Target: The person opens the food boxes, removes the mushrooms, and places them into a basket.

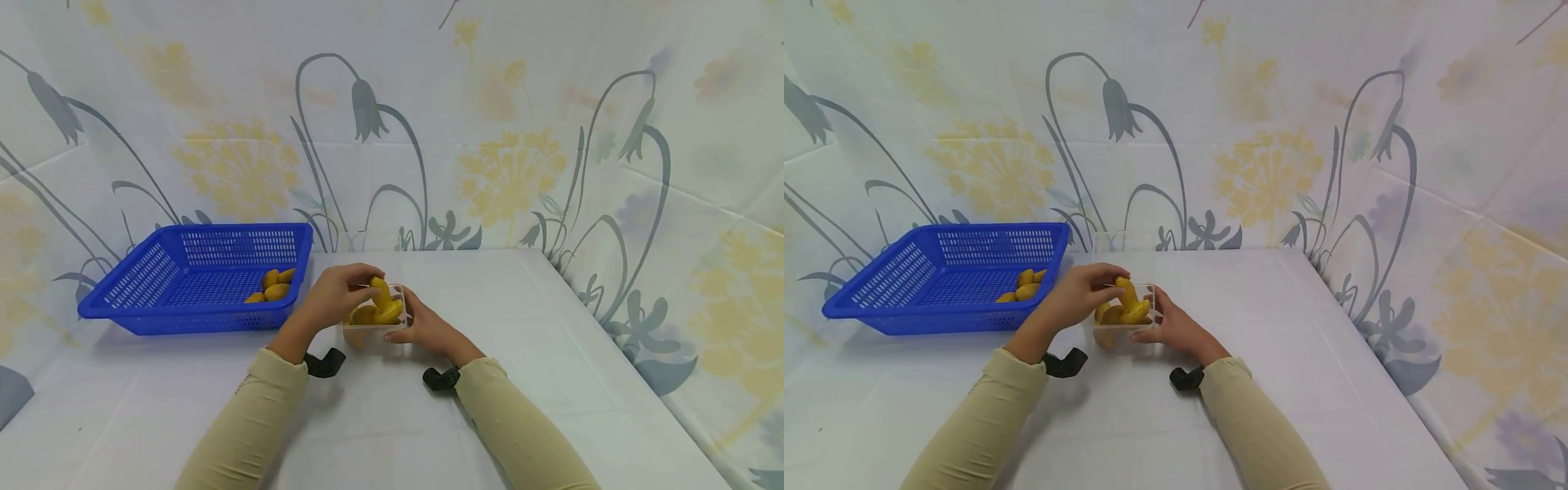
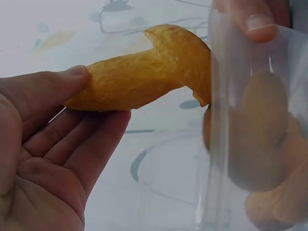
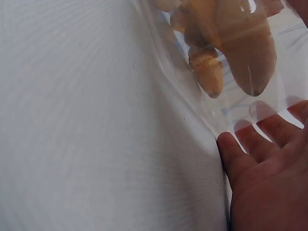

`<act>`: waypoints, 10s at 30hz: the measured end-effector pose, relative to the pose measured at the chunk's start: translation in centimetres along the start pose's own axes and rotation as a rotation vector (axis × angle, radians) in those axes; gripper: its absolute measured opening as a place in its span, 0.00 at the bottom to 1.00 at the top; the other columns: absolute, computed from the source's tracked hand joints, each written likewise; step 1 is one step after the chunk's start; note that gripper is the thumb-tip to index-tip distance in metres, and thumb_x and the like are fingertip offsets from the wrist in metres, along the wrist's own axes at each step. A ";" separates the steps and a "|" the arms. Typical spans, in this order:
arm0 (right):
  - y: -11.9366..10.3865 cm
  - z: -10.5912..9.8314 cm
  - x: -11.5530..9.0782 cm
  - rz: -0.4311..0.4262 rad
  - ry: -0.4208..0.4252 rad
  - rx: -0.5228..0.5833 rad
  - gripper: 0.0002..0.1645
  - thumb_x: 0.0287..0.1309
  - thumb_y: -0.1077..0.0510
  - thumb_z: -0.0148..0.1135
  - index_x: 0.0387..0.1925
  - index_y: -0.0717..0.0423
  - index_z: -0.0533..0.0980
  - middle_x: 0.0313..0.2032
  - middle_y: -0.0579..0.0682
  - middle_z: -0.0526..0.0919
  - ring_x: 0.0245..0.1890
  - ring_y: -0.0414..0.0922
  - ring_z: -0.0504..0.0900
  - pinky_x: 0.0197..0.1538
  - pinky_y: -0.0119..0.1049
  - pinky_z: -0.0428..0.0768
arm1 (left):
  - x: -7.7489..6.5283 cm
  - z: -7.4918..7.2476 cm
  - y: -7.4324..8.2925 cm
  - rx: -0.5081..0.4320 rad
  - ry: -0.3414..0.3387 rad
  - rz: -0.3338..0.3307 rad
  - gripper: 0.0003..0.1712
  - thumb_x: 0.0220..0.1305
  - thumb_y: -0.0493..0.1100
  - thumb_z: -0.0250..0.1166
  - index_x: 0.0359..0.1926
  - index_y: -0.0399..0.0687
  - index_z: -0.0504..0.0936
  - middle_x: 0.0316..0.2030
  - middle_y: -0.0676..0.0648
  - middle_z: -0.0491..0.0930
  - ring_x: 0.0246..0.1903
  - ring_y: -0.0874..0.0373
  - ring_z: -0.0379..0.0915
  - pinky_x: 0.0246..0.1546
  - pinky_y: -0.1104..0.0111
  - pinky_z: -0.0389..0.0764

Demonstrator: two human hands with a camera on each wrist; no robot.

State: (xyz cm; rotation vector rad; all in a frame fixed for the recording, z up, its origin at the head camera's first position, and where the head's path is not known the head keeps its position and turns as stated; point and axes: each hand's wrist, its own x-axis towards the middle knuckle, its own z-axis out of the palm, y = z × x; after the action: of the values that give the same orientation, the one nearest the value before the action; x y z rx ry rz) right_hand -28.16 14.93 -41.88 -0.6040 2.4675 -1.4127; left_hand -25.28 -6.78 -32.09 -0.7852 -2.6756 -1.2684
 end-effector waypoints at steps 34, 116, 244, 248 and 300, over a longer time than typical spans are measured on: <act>0.5 0.0 0.3 -0.009 -0.006 -0.034 0.67 0.44 0.41 0.76 0.76 0.42 0.43 0.72 0.47 0.60 0.72 0.47 0.61 0.72 0.49 0.63 | -1.4 -6.0 -1.7 -0.033 0.214 -0.072 0.19 0.68 0.44 0.60 0.58 0.44 0.77 0.52 0.41 0.80 0.52 0.48 0.79 0.55 0.56 0.80; 0.3 0.0 0.4 -0.040 -0.016 -0.029 0.66 0.46 0.43 0.75 0.76 0.47 0.43 0.73 0.52 0.59 0.73 0.49 0.59 0.71 0.51 0.63 | -4.6 -10.7 -9.1 0.126 0.454 -0.388 0.17 0.71 0.42 0.55 0.57 0.40 0.75 0.54 0.35 0.76 0.55 0.40 0.72 0.56 0.48 0.77; 0.5 -0.1 -0.1 0.000 -0.016 0.001 0.67 0.43 0.38 0.75 0.76 0.39 0.43 0.72 0.44 0.60 0.71 0.47 0.64 0.71 0.50 0.65 | 1.6 -0.7 -1.3 0.245 -0.465 -0.035 0.14 0.66 0.41 0.62 0.52 0.50 0.84 0.48 0.49 0.84 0.47 0.56 0.78 0.52 0.59 0.81; 0.4 -0.1 -0.2 -0.015 -0.021 0.002 0.67 0.44 0.39 0.74 0.76 0.41 0.43 0.72 0.45 0.60 0.71 0.50 0.64 0.70 0.51 0.65 | 2.4 -0.5 -1.2 0.291 -0.537 -0.025 0.14 0.64 0.39 0.63 0.50 0.49 0.85 0.46 0.52 0.84 0.48 0.57 0.78 0.54 0.60 0.80; 0.6 0.0 0.3 0.017 -0.009 -0.008 0.66 0.45 0.42 0.75 0.76 0.37 0.42 0.72 0.42 0.60 0.72 0.46 0.61 0.72 0.49 0.63 | 1.1 -5.7 -2.2 0.124 -0.473 -0.027 0.21 0.67 0.41 0.58 0.61 0.48 0.78 0.56 0.48 0.80 0.56 0.52 0.76 0.59 0.54 0.76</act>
State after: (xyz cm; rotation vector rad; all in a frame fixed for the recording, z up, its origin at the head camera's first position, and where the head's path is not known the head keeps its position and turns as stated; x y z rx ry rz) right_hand -28.58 15.06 -42.34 -0.5886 2.4665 -1.3912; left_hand -28.12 -11.75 -29.61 -1.1593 -3.0949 -1.0086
